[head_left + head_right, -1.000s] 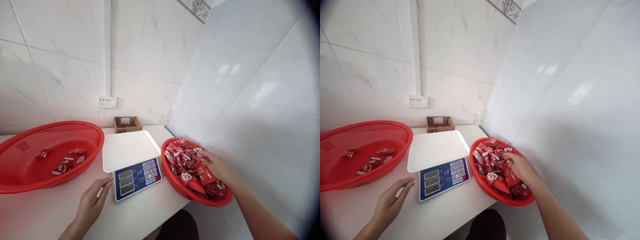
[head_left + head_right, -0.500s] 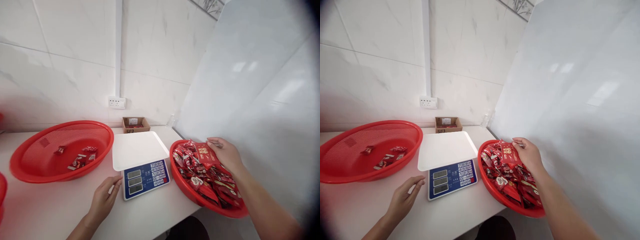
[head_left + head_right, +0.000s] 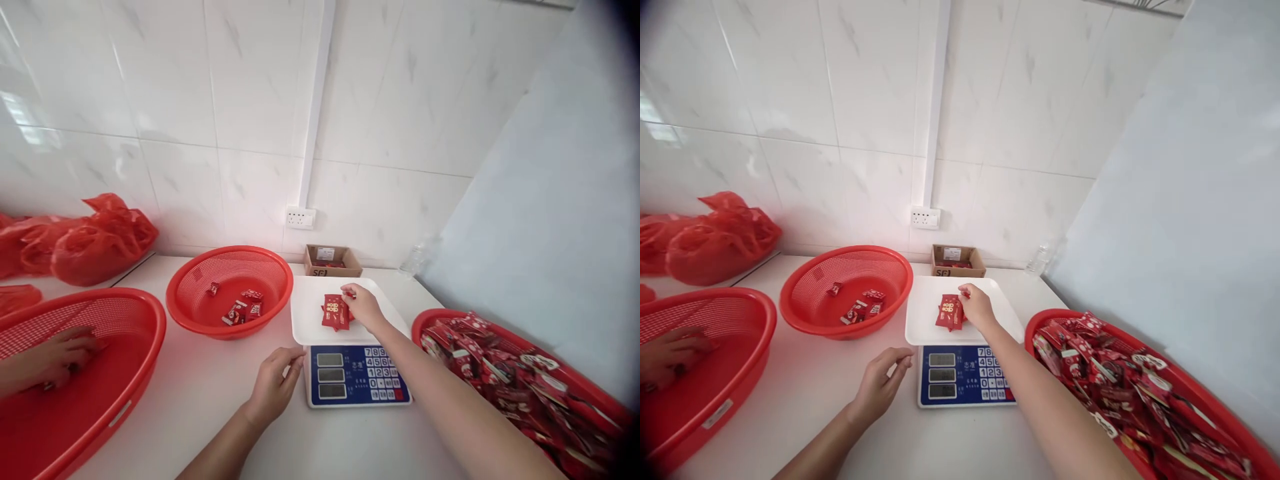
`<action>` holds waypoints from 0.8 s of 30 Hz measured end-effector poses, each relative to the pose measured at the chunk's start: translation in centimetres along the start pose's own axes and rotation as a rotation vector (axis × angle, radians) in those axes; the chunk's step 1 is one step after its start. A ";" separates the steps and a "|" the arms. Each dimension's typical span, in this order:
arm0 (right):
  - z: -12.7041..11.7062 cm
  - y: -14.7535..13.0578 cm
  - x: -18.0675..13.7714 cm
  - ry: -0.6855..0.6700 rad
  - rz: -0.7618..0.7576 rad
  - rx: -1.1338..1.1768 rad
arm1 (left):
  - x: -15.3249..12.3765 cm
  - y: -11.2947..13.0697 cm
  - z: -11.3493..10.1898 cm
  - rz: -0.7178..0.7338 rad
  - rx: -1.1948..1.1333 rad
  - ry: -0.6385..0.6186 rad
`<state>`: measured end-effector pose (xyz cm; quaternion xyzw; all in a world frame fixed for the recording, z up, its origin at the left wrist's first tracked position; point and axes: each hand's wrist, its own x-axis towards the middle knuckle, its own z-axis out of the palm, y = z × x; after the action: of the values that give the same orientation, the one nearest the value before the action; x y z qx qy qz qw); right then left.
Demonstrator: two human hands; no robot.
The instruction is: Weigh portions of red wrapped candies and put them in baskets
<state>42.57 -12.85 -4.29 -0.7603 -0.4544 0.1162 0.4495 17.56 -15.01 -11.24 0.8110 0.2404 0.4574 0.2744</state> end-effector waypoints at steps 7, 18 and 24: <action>-1.1 1.6 0.9 -0.060 0.023 -0.115 | -0.1 0.3 0.0 -0.014 -0.012 -0.057; -1.3 1.4 0.9 -0.061 0.082 -0.064 | -0.1 0.4 0.0 -0.020 -0.014 -0.090; -2.2 1.8 1.5 -0.041 0.070 -0.130 | 0.0 0.3 0.1 -0.056 -0.007 -0.103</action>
<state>45.70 -13.25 -4.10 -0.8006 -0.4434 0.1178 0.3854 17.66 -15.24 -11.11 0.8255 0.2469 0.4081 0.3017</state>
